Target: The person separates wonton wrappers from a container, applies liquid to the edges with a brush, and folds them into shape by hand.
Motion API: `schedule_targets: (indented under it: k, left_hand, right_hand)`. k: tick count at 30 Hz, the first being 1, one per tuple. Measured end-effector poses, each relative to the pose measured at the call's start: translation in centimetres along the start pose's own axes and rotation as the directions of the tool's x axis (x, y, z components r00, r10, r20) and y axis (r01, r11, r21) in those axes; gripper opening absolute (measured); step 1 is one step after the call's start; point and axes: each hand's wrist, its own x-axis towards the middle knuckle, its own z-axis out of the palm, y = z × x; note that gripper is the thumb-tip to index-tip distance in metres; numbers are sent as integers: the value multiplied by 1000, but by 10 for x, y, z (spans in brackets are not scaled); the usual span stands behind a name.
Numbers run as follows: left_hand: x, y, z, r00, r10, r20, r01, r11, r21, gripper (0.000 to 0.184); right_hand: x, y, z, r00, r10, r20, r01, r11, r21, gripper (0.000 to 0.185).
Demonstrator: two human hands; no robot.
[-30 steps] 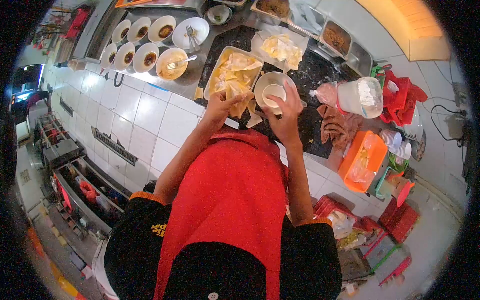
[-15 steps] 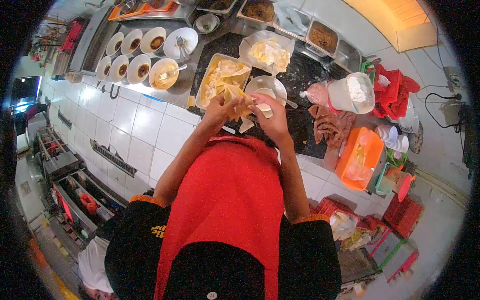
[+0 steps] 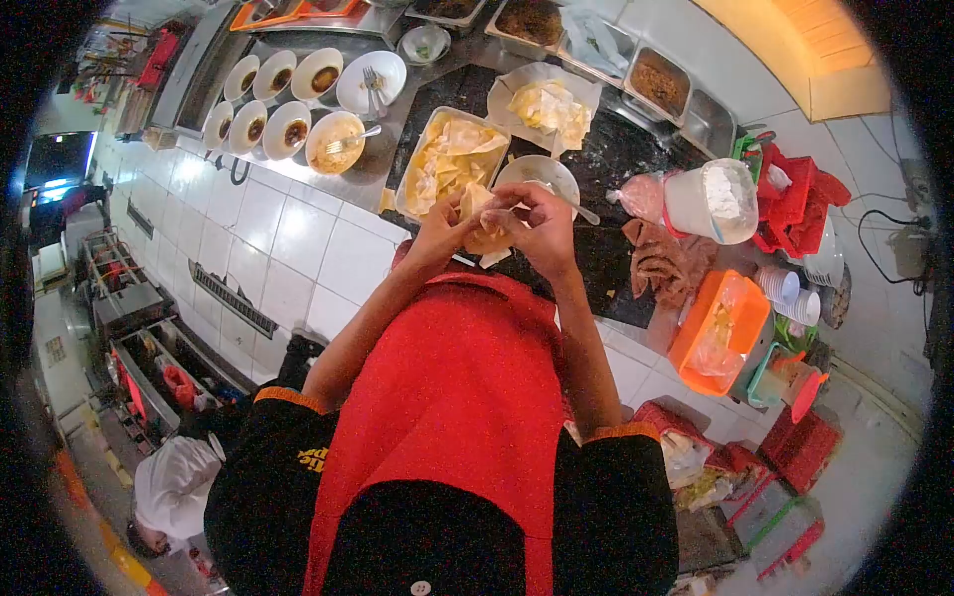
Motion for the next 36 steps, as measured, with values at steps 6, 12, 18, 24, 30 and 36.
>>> schedule_targets:
  k: [6,12,18,24,30,36]
  left_hand:
    - [-3,-5,-22,996,-63,-68,65,998,23,38]
    - [10,-12,-44,971,-61,-233,18,982,-186,31]
    - [54,0,-83,810,256,-528,-79,939,335,26]
    - [91,21,-59,789,529,-311,-140,649,748,23]
    - [110,-12,-58,874,485,-24,-130,282,951,28]
    - [66,11,-58,861,505,-52,-161,368,916,23]
  right_hand:
    - [24,-7,5,978,180,104,-139,938,-319,34]
    - [74,31,8,978,140,154,-108,974,-199,23]
    - [152,60,13,991,-73,109,109,922,-372,28]
    - [159,107,4,961,-270,55,212,596,-774,27]
    - [153,118,-18,892,-447,-64,242,592,-769,24]
    - [166,132,-122,723,-449,-525,-121,666,-736,24]
